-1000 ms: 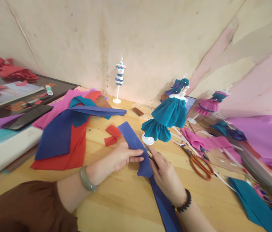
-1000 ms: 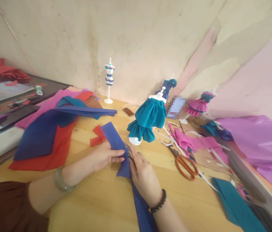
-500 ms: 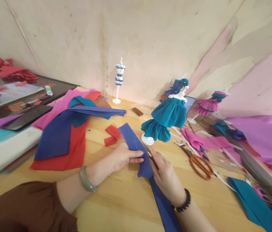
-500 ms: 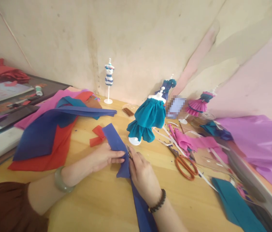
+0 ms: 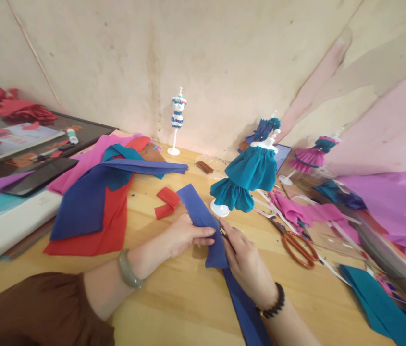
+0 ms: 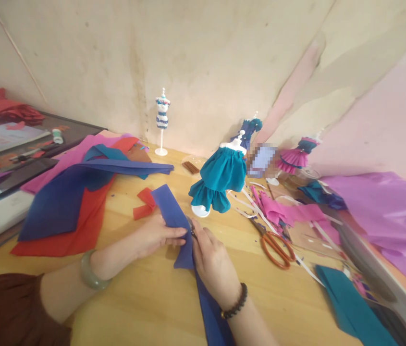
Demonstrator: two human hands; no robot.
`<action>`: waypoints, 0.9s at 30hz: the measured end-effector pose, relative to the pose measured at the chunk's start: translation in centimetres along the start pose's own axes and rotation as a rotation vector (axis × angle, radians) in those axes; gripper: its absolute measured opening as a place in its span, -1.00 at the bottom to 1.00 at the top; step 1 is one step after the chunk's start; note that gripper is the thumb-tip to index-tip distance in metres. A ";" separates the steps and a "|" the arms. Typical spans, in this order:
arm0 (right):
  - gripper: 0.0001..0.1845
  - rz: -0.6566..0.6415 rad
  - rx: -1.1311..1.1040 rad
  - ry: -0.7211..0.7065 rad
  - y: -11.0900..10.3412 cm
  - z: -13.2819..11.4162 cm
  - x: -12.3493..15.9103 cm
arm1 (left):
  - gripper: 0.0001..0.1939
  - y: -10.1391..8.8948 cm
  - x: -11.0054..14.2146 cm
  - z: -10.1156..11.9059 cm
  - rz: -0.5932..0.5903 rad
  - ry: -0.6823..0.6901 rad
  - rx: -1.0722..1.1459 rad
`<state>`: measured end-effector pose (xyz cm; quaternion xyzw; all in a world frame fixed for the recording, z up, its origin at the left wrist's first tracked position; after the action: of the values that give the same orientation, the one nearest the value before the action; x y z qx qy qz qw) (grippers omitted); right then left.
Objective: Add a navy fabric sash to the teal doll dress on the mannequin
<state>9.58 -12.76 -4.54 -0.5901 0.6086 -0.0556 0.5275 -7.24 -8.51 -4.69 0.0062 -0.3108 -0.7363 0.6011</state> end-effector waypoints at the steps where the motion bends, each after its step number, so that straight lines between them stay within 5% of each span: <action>1: -0.49 0.001 -0.002 -0.002 0.0 0.0 0.0 | -0.83 0.0 0.0 0.0 -0.002 -0.003 -0.002; 27: -0.51 -0.021 0.064 -0.037 -0.1 0.2 0.0 | -0.79 0.2 0.2 -0.2 -0.050 -0.016 -0.048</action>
<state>9.80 -12.71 -4.53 -0.5801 0.5905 -0.0699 0.5566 -7.04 -8.85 -4.69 -0.0063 -0.2977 -0.7582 0.5801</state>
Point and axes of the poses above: each hand's wrist, its own x-axis away from the middle knuckle, its own y-axis out of the palm, z = x × y, the point moved 1 cm from there along -x, towards the middle knuckle, and after that the axes turned 9 degrees about z, right-handed, at the moved point
